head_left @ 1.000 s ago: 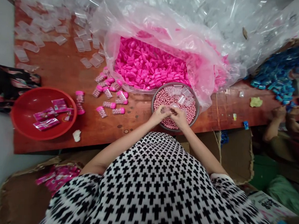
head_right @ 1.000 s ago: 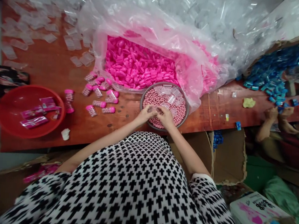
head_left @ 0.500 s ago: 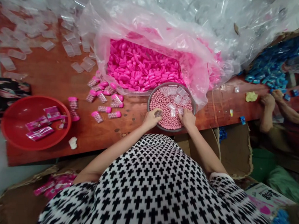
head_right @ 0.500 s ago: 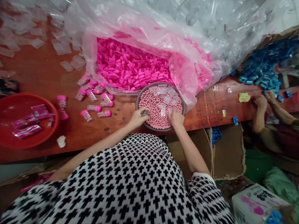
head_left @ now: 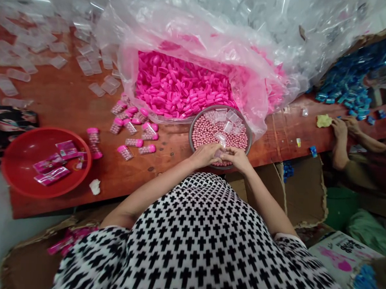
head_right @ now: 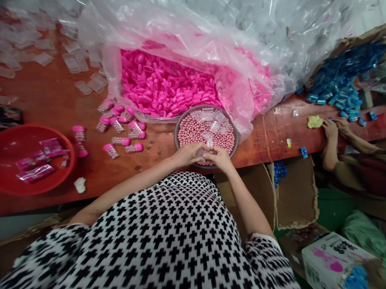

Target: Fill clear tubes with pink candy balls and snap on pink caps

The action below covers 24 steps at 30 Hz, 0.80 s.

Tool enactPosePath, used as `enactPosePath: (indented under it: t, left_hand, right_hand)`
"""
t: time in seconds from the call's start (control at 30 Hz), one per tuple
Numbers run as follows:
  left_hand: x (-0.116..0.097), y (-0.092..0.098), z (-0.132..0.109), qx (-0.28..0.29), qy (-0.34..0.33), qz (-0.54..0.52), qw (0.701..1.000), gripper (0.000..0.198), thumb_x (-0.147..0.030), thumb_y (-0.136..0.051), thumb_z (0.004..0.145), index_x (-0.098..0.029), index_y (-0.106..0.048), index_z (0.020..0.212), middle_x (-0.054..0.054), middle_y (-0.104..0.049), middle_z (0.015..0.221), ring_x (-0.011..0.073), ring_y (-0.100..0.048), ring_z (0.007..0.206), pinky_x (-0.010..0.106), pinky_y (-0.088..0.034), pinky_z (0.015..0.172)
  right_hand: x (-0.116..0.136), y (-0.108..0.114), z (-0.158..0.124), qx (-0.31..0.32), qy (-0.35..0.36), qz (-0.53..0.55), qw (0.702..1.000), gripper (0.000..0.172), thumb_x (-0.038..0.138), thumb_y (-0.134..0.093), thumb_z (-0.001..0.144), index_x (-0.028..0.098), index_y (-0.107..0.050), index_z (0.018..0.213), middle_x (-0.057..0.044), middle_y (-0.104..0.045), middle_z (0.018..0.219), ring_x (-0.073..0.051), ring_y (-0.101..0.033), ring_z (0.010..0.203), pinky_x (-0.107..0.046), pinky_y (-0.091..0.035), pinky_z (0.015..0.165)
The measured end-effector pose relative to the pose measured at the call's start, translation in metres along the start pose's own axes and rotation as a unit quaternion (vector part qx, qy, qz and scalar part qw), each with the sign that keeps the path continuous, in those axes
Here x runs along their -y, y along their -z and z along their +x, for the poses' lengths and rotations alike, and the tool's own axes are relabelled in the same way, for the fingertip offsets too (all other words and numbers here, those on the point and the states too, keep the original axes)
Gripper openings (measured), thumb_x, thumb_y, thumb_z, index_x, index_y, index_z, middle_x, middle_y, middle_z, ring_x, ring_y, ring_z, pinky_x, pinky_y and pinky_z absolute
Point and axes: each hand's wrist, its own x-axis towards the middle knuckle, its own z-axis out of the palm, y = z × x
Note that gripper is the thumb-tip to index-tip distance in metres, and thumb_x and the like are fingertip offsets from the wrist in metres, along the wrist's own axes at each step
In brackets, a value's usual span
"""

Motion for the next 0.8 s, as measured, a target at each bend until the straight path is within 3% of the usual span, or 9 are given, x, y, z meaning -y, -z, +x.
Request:
enactPosePath:
  t: [0.1,0.23,0.3,0.37,0.43,0.53,0.63,0.7,0.8]
  left_hand:
    - [0.003,0.0,-0.009,-0.011,0.038,-0.031,0.999,0.038,-0.032,-0.067,0.076,-0.018,-0.054,0.109,0.009,-0.065,0.108,0.0228,-0.063,0.1,0.035,-0.048,0.085]
    - [0.005,-0.001,-0.019,-0.112,0.094,-0.096,0.985,0.043,-0.038,-0.069,0.074,-0.019,-0.053,0.11,0.009,-0.063,0.118,0.0218,-0.061,0.106,0.036,-0.047,0.091]
    - [0.005,0.0,-0.021,-0.15,0.083,-0.087,0.981,0.04,-0.038,-0.068,0.076,-0.019,-0.055,0.108,0.009,-0.061,0.123,0.0226,-0.056,0.116,0.038,-0.043,0.099]
    - [0.005,0.001,-0.02,-0.143,0.044,-0.059,0.987,0.038,-0.036,-0.068,0.076,-0.018,-0.056,0.107,0.01,-0.058,0.127,0.024,-0.048,0.125,0.041,-0.038,0.105]
    - [0.003,0.002,-0.018,-0.103,0.021,-0.045,0.993,0.038,-0.033,-0.069,0.075,-0.018,-0.057,0.108,0.01,-0.059,0.126,0.0244,-0.05,0.123,0.04,-0.04,0.104]
    - [0.0,0.003,-0.019,-0.071,0.052,-0.062,0.994,0.035,-0.034,-0.066,0.077,-0.019,-0.057,0.108,0.006,-0.066,0.11,0.0199,-0.063,0.101,0.033,-0.049,0.088]
    - [-0.001,0.002,-0.023,-0.113,0.103,-0.104,0.983,0.033,-0.036,-0.068,0.075,-0.02,-0.058,0.102,0.003,-0.067,0.099,0.0163,-0.064,0.09,0.029,-0.049,0.082]
    - [0.0,0.0,-0.026,-0.158,0.141,-0.14,0.967,0.033,-0.035,-0.071,0.071,-0.02,-0.058,0.098,0.002,-0.067,0.097,0.0155,-0.063,0.088,0.028,-0.049,0.082]
    - [0.005,-0.004,-0.028,-0.223,0.192,-0.199,0.935,0.037,-0.032,-0.072,0.068,-0.019,-0.056,0.099,0.001,-0.066,0.092,0.0144,-0.064,0.082,0.027,-0.05,0.078]
  right_hand:
    - [-0.001,-0.008,-0.003,-0.028,-0.026,0.083,0.996,0.035,0.032,-0.077,0.055,0.016,-0.064,0.083,0.004,-0.062,0.055,-0.009,-0.054,0.045,-0.021,-0.045,0.047]
    - [-0.002,-0.007,-0.002,-0.068,-0.011,0.119,0.99,0.039,0.032,-0.078,0.053,0.017,-0.064,0.087,0.004,-0.065,0.065,-0.009,-0.058,0.052,-0.022,-0.049,0.054]
    - [0.001,-0.007,-0.001,-0.072,0.01,0.084,0.994,0.041,0.033,-0.079,0.053,0.017,-0.066,0.088,0.003,-0.066,0.068,-0.01,-0.06,0.057,-0.024,-0.051,0.058]
    - [0.005,-0.008,-0.001,-0.064,0.027,0.023,0.997,0.04,0.032,-0.08,0.054,0.017,-0.068,0.089,0.002,-0.067,0.07,-0.011,-0.061,0.059,-0.024,-0.052,0.06]
    - [0.008,-0.011,-0.003,-0.044,0.032,-0.015,0.998,0.039,0.033,-0.08,0.055,0.016,-0.069,0.088,0.002,-0.067,0.069,-0.011,-0.06,0.058,-0.025,-0.051,0.06]
    - [0.006,-0.013,-0.002,-0.008,0.018,0.009,1.0,0.039,0.038,-0.077,0.059,0.017,-0.068,0.091,0.001,-0.068,0.07,-0.012,-0.061,0.058,-0.027,-0.052,0.06]
    - [-0.004,-0.004,0.006,-0.063,0.023,-0.031,0.997,0.039,0.047,-0.067,0.068,0.017,-0.066,0.093,-0.002,-0.069,0.074,-0.015,-0.063,0.063,-0.03,-0.053,0.064]
    - [-0.008,0.001,0.017,-0.144,0.037,-0.184,0.972,0.037,0.048,-0.06,0.075,0.016,-0.065,0.092,-0.005,-0.069,0.079,-0.017,-0.065,0.073,-0.032,-0.052,0.072]
    - [-0.009,-0.002,0.033,-0.194,0.026,-0.443,0.875,0.038,0.047,-0.057,0.08,0.016,-0.063,0.102,-0.011,-0.068,0.1,-0.023,-0.063,0.095,-0.036,-0.047,0.085]
